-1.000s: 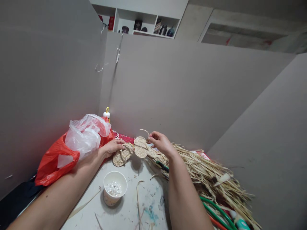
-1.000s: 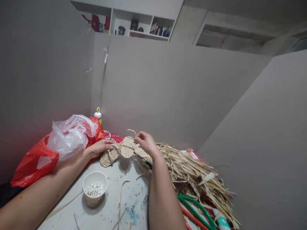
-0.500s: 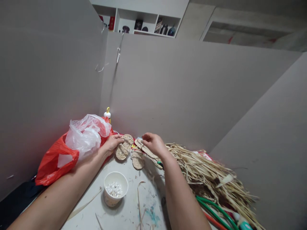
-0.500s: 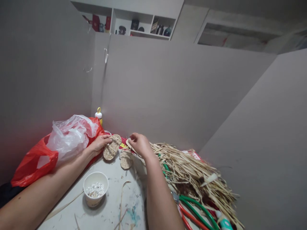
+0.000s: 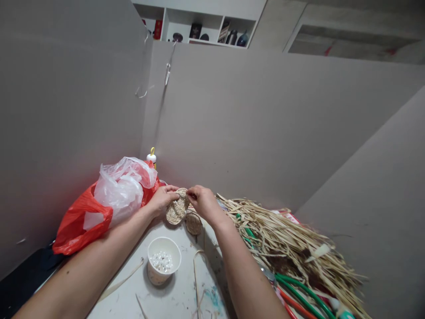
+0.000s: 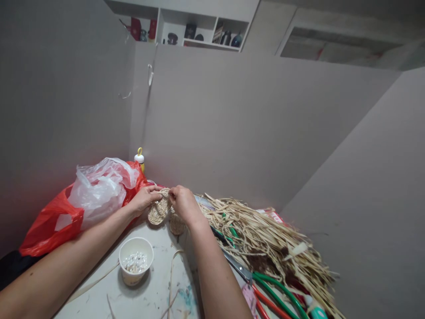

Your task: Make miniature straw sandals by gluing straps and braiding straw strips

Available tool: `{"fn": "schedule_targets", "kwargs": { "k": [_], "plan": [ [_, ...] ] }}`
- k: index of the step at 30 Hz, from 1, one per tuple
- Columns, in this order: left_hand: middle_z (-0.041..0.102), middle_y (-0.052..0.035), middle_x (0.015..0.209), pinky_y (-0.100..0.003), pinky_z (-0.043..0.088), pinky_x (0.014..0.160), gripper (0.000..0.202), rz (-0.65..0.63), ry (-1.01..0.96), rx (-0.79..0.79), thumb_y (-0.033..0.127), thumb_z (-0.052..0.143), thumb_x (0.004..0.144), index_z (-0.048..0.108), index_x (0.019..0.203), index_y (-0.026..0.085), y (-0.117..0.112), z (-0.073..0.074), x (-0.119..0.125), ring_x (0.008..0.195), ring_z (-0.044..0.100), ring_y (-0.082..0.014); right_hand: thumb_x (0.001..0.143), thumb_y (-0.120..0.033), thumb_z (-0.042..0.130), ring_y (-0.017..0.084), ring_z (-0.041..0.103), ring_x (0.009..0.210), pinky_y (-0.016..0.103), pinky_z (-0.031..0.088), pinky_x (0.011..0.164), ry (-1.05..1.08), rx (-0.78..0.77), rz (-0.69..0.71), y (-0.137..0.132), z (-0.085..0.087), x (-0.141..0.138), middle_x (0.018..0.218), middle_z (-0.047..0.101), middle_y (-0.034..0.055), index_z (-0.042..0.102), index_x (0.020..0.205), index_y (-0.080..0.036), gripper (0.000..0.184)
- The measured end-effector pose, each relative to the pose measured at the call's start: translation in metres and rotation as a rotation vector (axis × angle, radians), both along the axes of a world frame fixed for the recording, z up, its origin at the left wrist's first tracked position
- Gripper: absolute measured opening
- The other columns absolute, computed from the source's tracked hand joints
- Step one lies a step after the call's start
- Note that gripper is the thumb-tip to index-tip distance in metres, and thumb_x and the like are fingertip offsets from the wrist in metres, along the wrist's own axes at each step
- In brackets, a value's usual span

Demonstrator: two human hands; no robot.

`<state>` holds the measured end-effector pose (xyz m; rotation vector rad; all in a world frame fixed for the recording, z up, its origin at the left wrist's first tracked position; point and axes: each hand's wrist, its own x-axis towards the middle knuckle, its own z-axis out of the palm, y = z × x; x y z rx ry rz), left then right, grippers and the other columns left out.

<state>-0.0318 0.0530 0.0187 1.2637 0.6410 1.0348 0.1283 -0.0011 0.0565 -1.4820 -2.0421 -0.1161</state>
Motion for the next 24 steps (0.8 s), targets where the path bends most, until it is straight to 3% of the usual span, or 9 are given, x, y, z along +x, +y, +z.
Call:
{"fn": "schedule_targets", "kwargs": {
  "k": [2, 4, 6, 9, 13, 17, 19, 22, 24],
  "plan": [
    [0.068, -0.0024, 0.076, -0.026, 0.046, 0.064, 0.051, -0.002, 0.014, 0.025, 0.013, 0.072, 0.057, 0.063, 0.107, 0.015, -0.001, 0.004, -0.002, 0.067, 0.061, -0.0148, 0.074, -0.007, 0.057, 0.014, 0.055, 0.065, 0.023, 0.040, 0.064, 0.001, 0.000, -0.008, 0.000, 0.000, 0.000, 0.072, 0.065, 0.0053, 0.072, 0.076, -0.016, 0.018],
    [0.069, -0.0021, 0.081, -0.025, 0.046, 0.066, 0.056, -0.005, 0.044, 0.106, 0.012, 0.073, 0.056, 0.062, 0.111, 0.017, -0.002, 0.008, -0.003, 0.071, 0.062, -0.0147, 0.074, -0.007, 0.057, 0.014, 0.056, 0.065, 0.023, 0.040, 0.063, 0.007, -0.005, -0.016, -0.001, 0.001, -0.001, 0.072, 0.066, 0.0052, 0.072, 0.076, -0.016, 0.018],
    [0.069, -0.0029, 0.083, -0.024, 0.046, 0.068, 0.041, -0.013, 0.078, 0.191, 0.012, 0.073, 0.057, 0.067, 0.098, 0.016, -0.003, 0.011, -0.002, 0.074, 0.061, -0.0147, 0.074, -0.007, 0.057, 0.014, 0.056, 0.065, 0.023, 0.040, 0.063, 0.013, -0.012, -0.020, -0.002, 0.001, -0.002, 0.072, 0.066, 0.0051, 0.072, 0.076, -0.016, 0.017],
    [0.067, -0.0024, 0.071, -0.024, 0.045, 0.063, 0.016, -0.037, 0.104, 0.210, 0.016, 0.073, 0.058, 0.070, 0.074, 0.014, -0.004, 0.012, 0.002, 0.065, 0.059, -0.0134, 0.075, -0.009, 0.058, 0.015, 0.058, 0.067, 0.023, 0.041, 0.065, 0.020, -0.029, -0.028, -0.002, 0.000, -0.003, 0.073, 0.067, 0.0053, 0.072, 0.077, -0.016, 0.016],
    [0.064, -0.0011, 0.061, -0.023, 0.042, 0.055, 0.014, -0.045, 0.114, 0.171, 0.022, 0.072, 0.060, 0.069, 0.070, 0.013, -0.005, 0.010, 0.003, 0.055, 0.055, -0.0115, 0.076, -0.014, 0.060, 0.015, 0.060, 0.070, 0.023, 0.043, 0.066, 0.040, -0.072, -0.058, -0.003, 0.003, -0.003, 0.077, 0.069, 0.0044, 0.072, 0.081, -0.018, 0.014],
    [0.060, 0.0009, 0.061, -0.020, 0.036, 0.049, 0.019, 0.083, 0.105, 0.129, 0.028, 0.070, 0.064, 0.065, 0.075, 0.014, 0.003, 0.004, -0.001, 0.051, 0.049, -0.0092, 0.082, -0.022, 0.057, 0.016, 0.063, 0.078, 0.025, 0.044, 0.072, 0.056, -0.130, -0.181, -0.005, 0.010, 0.004, 0.093, 0.071, 0.0075, 0.069, 0.100, -0.017, 0.023],
    [0.058, 0.0023, 0.061, -0.020, 0.034, 0.049, 0.018, 0.181, 0.096, 0.106, 0.030, 0.067, 0.066, 0.061, 0.075, 0.015, 0.009, 0.000, -0.003, 0.050, 0.048, -0.0087, 0.084, -0.024, 0.053, 0.019, 0.064, 0.082, 0.027, 0.044, 0.073, 0.037, -0.185, -0.257, -0.008, 0.012, 0.012, 0.095, 0.071, 0.0099, 0.069, 0.098, -0.016, 0.023],
    [0.055, 0.0038, 0.058, -0.020, 0.034, 0.049, 0.017, 0.296, 0.104, 0.070, 0.030, 0.065, 0.067, 0.056, 0.072, 0.017, 0.017, -0.007, -0.007, 0.050, 0.047, -0.0089, 0.075, -0.024, 0.060, 0.021, 0.064, 0.076, 0.027, 0.043, 0.065, -0.030, -0.358, -0.290, -0.011, 0.010, 0.023, 0.085, 0.072, 0.0086, 0.072, 0.085, -0.018, 0.017],
    [0.054, 0.0039, 0.057, -0.020, 0.033, 0.049, 0.016, 0.338, 0.121, 0.051, 0.029, 0.065, 0.067, 0.054, 0.070, 0.018, 0.020, -0.010, -0.008, 0.050, 0.046, -0.0093, 0.064, -0.024, 0.070, 0.020, 0.064, 0.072, 0.026, 0.042, 0.061, -0.073, -0.489, -0.274, -0.012, 0.005, 0.027, 0.083, 0.073, 0.0067, 0.073, 0.090, -0.020, 0.026]
  ]
}}
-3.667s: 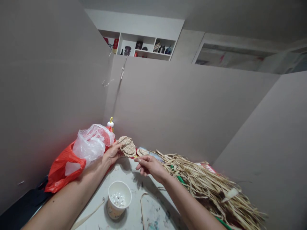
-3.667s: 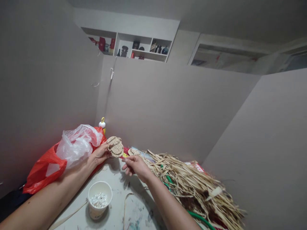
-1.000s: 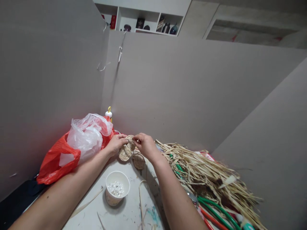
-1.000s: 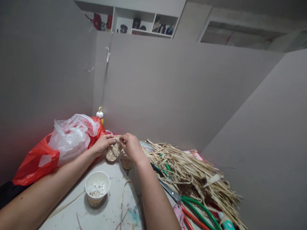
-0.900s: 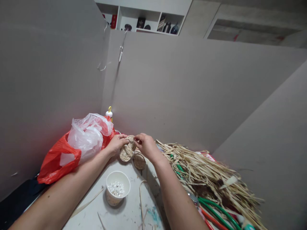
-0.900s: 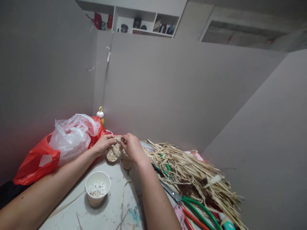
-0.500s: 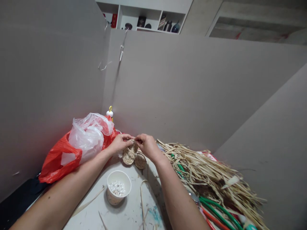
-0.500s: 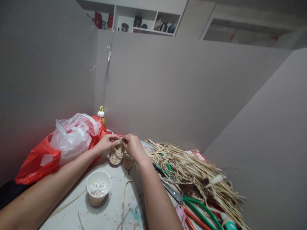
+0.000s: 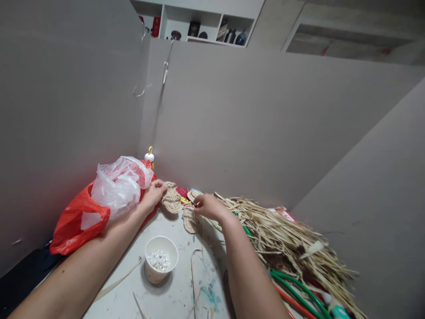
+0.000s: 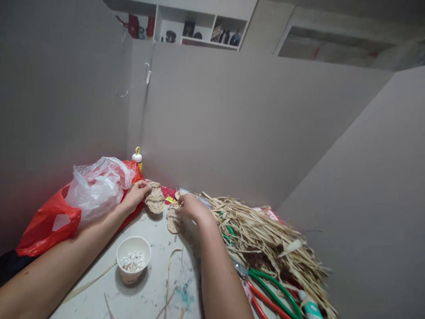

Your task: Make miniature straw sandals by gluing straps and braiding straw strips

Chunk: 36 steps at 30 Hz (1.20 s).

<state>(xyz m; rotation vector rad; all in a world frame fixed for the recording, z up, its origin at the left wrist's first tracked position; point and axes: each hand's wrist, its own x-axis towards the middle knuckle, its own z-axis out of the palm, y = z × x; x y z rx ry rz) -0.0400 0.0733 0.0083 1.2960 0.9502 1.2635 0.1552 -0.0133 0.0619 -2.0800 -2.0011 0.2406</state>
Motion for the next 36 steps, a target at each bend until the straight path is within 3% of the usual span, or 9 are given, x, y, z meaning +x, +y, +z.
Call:
{"fn": "schedule_targets", "kwargs": {
  "k": [4, 9, 14, 18, 21, 25, 29, 32, 36],
  "plan": [
    [0.053, 0.0043, 0.057, -0.021, 0.032, 0.049, 0.016, 0.047, 0.016, -0.027, 0.029, 0.064, 0.067, 0.052, 0.068, 0.019, 0.002, -0.002, 0.000, 0.049, 0.045, -0.0092, 0.052, -0.026, 0.077, 0.023, 0.064, 0.088, 0.026, 0.043, 0.066, -0.031, -0.115, 0.007, 0.002, -0.012, -0.003, 0.105, 0.069, 0.0083, 0.064, 0.116, -0.024, 0.065],
    [0.051, 0.0056, 0.055, -0.020, 0.031, 0.048, 0.019, 0.063, 0.006, -0.064, 0.031, 0.065, 0.068, 0.049, 0.070, 0.019, 0.003, -0.002, 0.001, 0.047, 0.044, -0.0090, 0.056, -0.012, 0.067, 0.021, 0.063, 0.075, 0.025, 0.039, 0.060, -0.043, -0.106, -0.023, 0.007, -0.021, -0.008, 0.080, 0.071, 0.0056, 0.072, 0.081, -0.021, 0.027],
    [0.050, 0.0065, 0.056, -0.018, 0.032, 0.048, 0.018, 0.039, -0.029, -0.098, 0.024, 0.067, 0.066, 0.050, 0.071, 0.019, 0.004, -0.003, 0.002, 0.048, 0.045, -0.0078, 0.067, -0.016, 0.061, 0.016, 0.059, 0.064, 0.024, 0.039, 0.058, 0.048, 0.117, -0.046, 0.007, -0.009, 0.003, 0.066, 0.066, 0.0028, 0.068, 0.070, -0.019, 0.008],
    [0.051, 0.0062, 0.054, -0.018, 0.032, 0.045, 0.021, -0.032, -0.077, -0.186, 0.023, 0.070, 0.064, 0.051, 0.070, 0.018, 0.000, -0.002, 0.004, 0.045, 0.044, -0.0069, 0.086, -0.026, 0.042, 0.017, 0.060, 0.079, 0.027, 0.045, 0.072, 0.165, 0.409, -0.038, 0.011, 0.003, -0.006, 0.093, 0.066, 0.0074, 0.065, 0.097, -0.017, 0.027],
    [0.052, 0.0044, 0.054, -0.019, 0.035, 0.043, 0.026, -0.142, -0.133, -0.292, 0.035, 0.071, 0.065, 0.052, 0.069, 0.017, -0.005, 0.002, 0.006, 0.043, 0.047, -0.0082, 0.087, -0.024, 0.042, 0.016, 0.059, 0.086, 0.027, 0.044, 0.080, 0.224, 0.516, 0.035, 0.019, 0.002, -0.028, 0.103, 0.063, 0.0095, 0.064, 0.103, -0.016, 0.028],
    [0.058, 0.0009, 0.060, -0.025, 0.046, 0.048, 0.039, -0.253, -0.220, -0.380, 0.054, 0.063, 0.070, 0.054, 0.074, 0.016, -0.013, 0.010, 0.005, 0.047, 0.054, -0.0111, 0.076, -0.017, 0.058, 0.017, 0.059, 0.077, 0.028, 0.045, 0.076, 0.262, 0.461, 0.175, 0.031, -0.008, -0.052, 0.090, 0.063, 0.0055, 0.071, 0.088, -0.020, 0.018],
    [0.057, 0.0025, 0.058, -0.020, 0.041, 0.044, 0.035, -0.274, -0.259, -0.368, 0.043, 0.074, 0.063, 0.055, 0.074, 0.015, -0.015, 0.012, 0.002, 0.045, 0.052, -0.0088, 0.065, -0.014, 0.069, 0.016, 0.060, 0.076, 0.027, 0.046, 0.074, 0.350, 0.317, 0.282, 0.035, -0.007, -0.054, 0.083, 0.065, 0.0029, 0.072, 0.085, -0.020, 0.021],
    [0.056, 0.0035, 0.056, -0.019, 0.039, 0.043, 0.031, -0.233, -0.279, -0.339, 0.034, 0.075, 0.061, 0.054, 0.074, 0.015, -0.010, 0.008, 0.003, 0.044, 0.050, -0.0075, 0.063, -0.019, 0.074, 0.017, 0.061, 0.088, 0.028, 0.047, 0.081, 0.474, 0.250, 0.281, 0.032, 0.002, -0.042, 0.102, 0.067, 0.0055, 0.067, 0.106, -0.019, 0.043],
    [0.058, 0.0033, 0.059, -0.019, 0.040, 0.045, 0.030, -0.154, -0.292, -0.297, 0.033, 0.071, 0.064, 0.052, 0.079, 0.016, -0.005, 0.006, 0.008, 0.046, 0.053, -0.0084, 0.071, -0.031, 0.070, 0.021, 0.060, 0.102, 0.032, 0.051, 0.076, 0.693, 0.163, 0.144, 0.018, 0.006, -0.034, 0.129, 0.055, 0.0137, 0.037, 0.139, -0.023, 0.076]
  ]
}}
